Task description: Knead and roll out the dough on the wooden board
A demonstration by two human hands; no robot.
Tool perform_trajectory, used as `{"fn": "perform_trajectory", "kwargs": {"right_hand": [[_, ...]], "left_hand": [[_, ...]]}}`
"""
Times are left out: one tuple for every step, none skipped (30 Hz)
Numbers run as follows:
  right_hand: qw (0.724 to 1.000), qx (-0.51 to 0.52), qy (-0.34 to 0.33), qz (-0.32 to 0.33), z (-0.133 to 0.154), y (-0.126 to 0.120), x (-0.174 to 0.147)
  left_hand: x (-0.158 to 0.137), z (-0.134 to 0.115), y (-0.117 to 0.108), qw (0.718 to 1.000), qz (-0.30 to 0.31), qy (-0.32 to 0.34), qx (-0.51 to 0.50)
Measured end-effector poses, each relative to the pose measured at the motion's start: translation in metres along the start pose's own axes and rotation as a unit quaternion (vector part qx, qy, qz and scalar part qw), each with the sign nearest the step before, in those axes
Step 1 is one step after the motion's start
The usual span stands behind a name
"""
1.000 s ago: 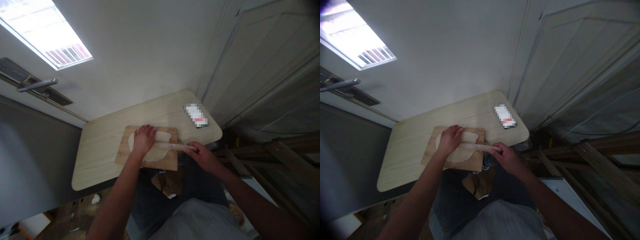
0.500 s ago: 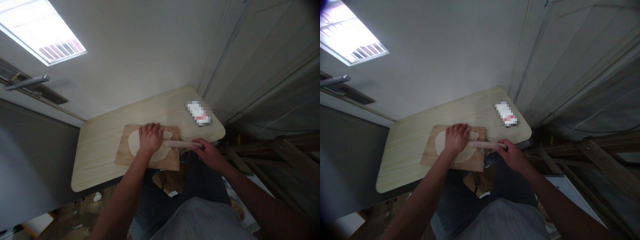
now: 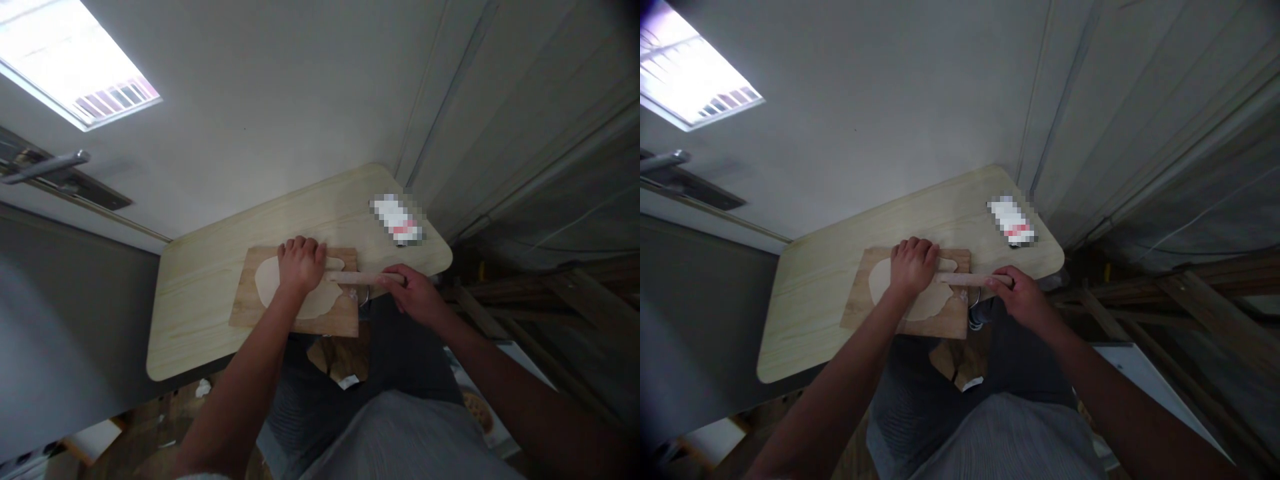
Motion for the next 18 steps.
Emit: {"fn": "perform_trajectory", "kwargs": {"right_hand": [[1.000, -0.003, -0.001, -0.005, -0.001, 0.000, 0.001], [1.000, -0.006, -0.001, -0.011, -0.002, -0.001, 0.002], [1.000, -0.011, -0.001, -0.017, -0.003, -0.001, 0.003], [1.000, -0.017, -0.001, -0.022, -0.003, -0.002, 0.003], [0.999, -0.023, 0.001, -0.028, -0.003, -0.002, 0.004], [0.999, -0.028, 0.002, -0.032, -0.003, -0.003, 0.004], [0.999, -0.032, 0.003, -0.032, -0.002, -0.004, 0.005], [0.999, -0.033, 0.004, -0.032, -0.001, -0.004, 0.006], [0.999, -0.032, 0.006, -0.030, 0.000, -0.004, 0.006], [0.999, -0.030, 0.008, -0.026, 0.001, -0.004, 0.007], [0.999, -0.029, 0.011, -0.024, 0.002, -0.005, 0.008], [0.999, -0.029, 0.015, -0.023, 0.003, -0.005, 0.008], [0.999, -0.031, 0.017, -0.023, 0.004, -0.006, 0.009], [0.999, -0.034, 0.019, -0.022, 0.005, -0.007, 0.009], [0.999, -0.037, 0.019, -0.021, 0.006, -0.007, 0.009], [0.999, -0.039, 0.019, -0.020, 0.007, -0.007, 0.009], [0.999, -0.039, 0.018, -0.017, 0.008, -0.007, 0.008], [0.999, -0.038, 0.017, -0.013, 0.009, -0.008, 0.008]], "left_hand": [[0.001, 0.000, 0.000, 1.000, 0.000, -0.002, 0.000], [0.003, 0.000, 0.000, 1.000, 0.001, -0.003, -0.001], [0.004, 0.000, 0.000, 1.000, 0.000, -0.004, -0.002], [0.005, 0.000, 0.000, 1.000, 0.000, -0.006, -0.003], [0.007, 0.000, 0.000, 1.000, 0.000, -0.009, -0.005], [0.009, 0.001, 0.000, 1.000, 0.002, -0.013, -0.007], [0.010, 0.001, 0.000, 1.000, 0.004, -0.016, -0.009], [0.012, 0.001, 0.001, 1.000, 0.007, -0.019, -0.013], [0.013, 0.001, 0.001, 1.000, 0.010, -0.021, -0.016], [0.015, 0.001, 0.002, 0.999, 0.012, -0.024, -0.018], [0.016, 0.001, 0.002, 0.999, 0.013, -0.025, -0.020], [0.018, 0.001, 0.002, 0.999, 0.012, -0.025, -0.021], [0.019, 0.001, 0.002, 0.999, 0.009, -0.025, -0.021], [0.020, 0.001, 0.002, 0.999, 0.005, -0.024, -0.020], [0.022, 0.000, 0.002, 1.000, 0.002, -0.023, -0.020], [0.023, 0.001, 0.003, 1.000, 0.000, -0.022, -0.019], [0.024, 0.001, 0.003, 1.000, -0.001, -0.023, -0.018], [0.025, 0.001, 0.003, 1.000, 0.001, -0.025, -0.017]]}}
Point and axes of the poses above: each hand's wrist, its own x-axis towards the middle knuckle, its own y-axis out of the palm, z = x × y, the point moved 5 cm from there along x, towards the middle knuckle, and after that the axes turned 8 degrees about -x, right-handed, at the moved point
